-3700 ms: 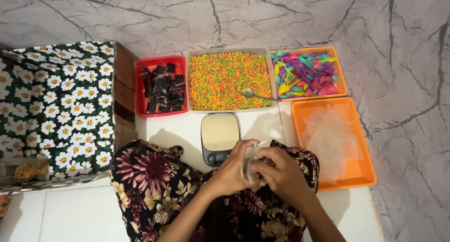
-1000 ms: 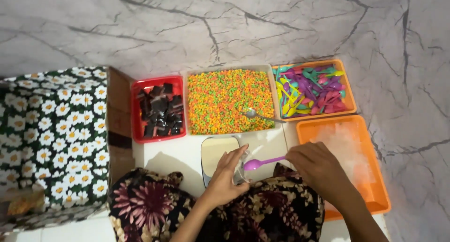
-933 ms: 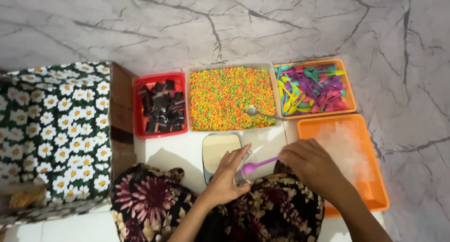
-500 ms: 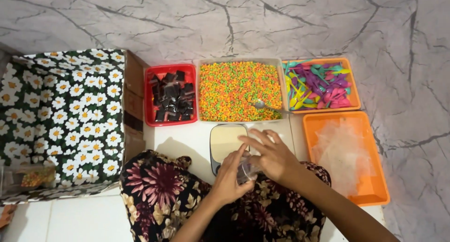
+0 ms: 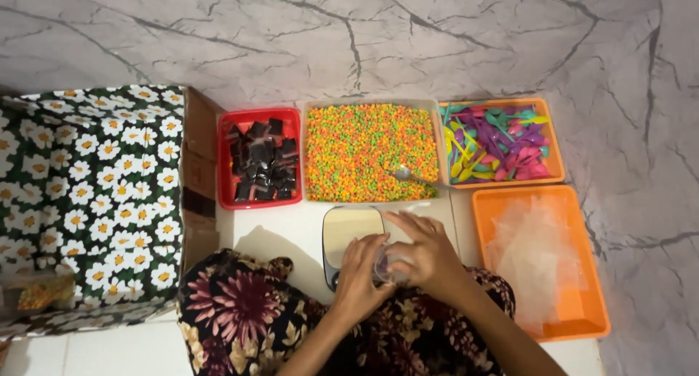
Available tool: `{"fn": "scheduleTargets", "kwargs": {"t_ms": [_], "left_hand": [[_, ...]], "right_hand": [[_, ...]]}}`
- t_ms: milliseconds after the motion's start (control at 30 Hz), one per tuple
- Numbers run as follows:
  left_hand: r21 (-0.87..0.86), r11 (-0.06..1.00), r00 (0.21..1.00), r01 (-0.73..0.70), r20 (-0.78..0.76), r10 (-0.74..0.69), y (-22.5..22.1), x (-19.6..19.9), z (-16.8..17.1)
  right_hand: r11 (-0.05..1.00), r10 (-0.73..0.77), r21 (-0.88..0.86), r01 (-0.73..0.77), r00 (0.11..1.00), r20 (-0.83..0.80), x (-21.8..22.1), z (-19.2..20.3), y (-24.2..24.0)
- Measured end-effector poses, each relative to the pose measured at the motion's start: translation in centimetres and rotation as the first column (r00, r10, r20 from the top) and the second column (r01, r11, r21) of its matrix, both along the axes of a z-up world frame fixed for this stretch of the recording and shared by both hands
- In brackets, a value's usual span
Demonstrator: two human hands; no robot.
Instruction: Packaging small colorful items into plastic bags by scooping them from a container, weighing them on a digital scale, and sealing the bags.
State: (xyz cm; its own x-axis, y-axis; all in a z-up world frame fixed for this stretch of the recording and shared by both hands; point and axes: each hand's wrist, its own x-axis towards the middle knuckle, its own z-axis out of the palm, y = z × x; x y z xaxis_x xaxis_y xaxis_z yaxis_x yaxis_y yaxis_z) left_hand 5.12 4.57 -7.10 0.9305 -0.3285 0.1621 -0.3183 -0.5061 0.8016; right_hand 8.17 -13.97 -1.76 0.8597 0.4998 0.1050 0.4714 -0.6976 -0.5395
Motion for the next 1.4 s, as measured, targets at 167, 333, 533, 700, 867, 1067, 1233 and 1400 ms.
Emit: {"fn": "scheduleTargets", "kwargs": {"t_ms": [167,333,533,700,867,1067,1233,1400], "left_hand": [[0.007,0.995,0.991,-0.097,-0.094,0.098,1.7,2.8,0.3],[0.103,0.976,0.965,-0.194,-0.161,0.209,4.0,5.2,-2.0],[0.098,0.951,0.955,-0.295,0.013,0.295,6.6,7.0,-3.6],[0.121,0.914,0.907,-0.388,-0.127,0.402,7.8,7.5,-4.2],[0.016,0.881,0.877,-0.474,-0.083,0.473,7.5,8.6,-4.4],[-0.001,0.891,0.887,-0.453,-0.102,0.451,5.6,9.9,-4.8],[0.016,0.906,0.887,-0.422,-0.199,0.417,5.2,10.6,-4.0],[-0.093,0.932,0.927,-0.351,-0.175,0.332,4.2,12.3,-5.6]], "right_hand": [[0.879,-0.355,0.271,0.392,0.918,-0.178,4.8,-7.4,-5.4],[0.712,-0.7,-0.025,0.701,0.713,0.043,8.8,-18.0,-11.8],[0.416,-0.683,0.281,0.865,0.501,-0.532,11.4,-22.2,-12.1],[0.505,-0.863,-0.07,0.86,0.503,-0.047,11.2,-25.4,-14.3],[0.324,-0.765,0.366,0.872,0.469,-0.441,11.3,-24.2,-13.0],[-0.083,-0.509,0.575,0.814,0.461,-0.727,15.1,-22.6,-7.6],[-0.15,-0.428,0.5,0.853,0.399,-0.811,17.5,-22.0,-1.7],[-0.087,-0.504,0.544,0.835,0.434,-0.747,18.7,-26.0,1.6]]}}
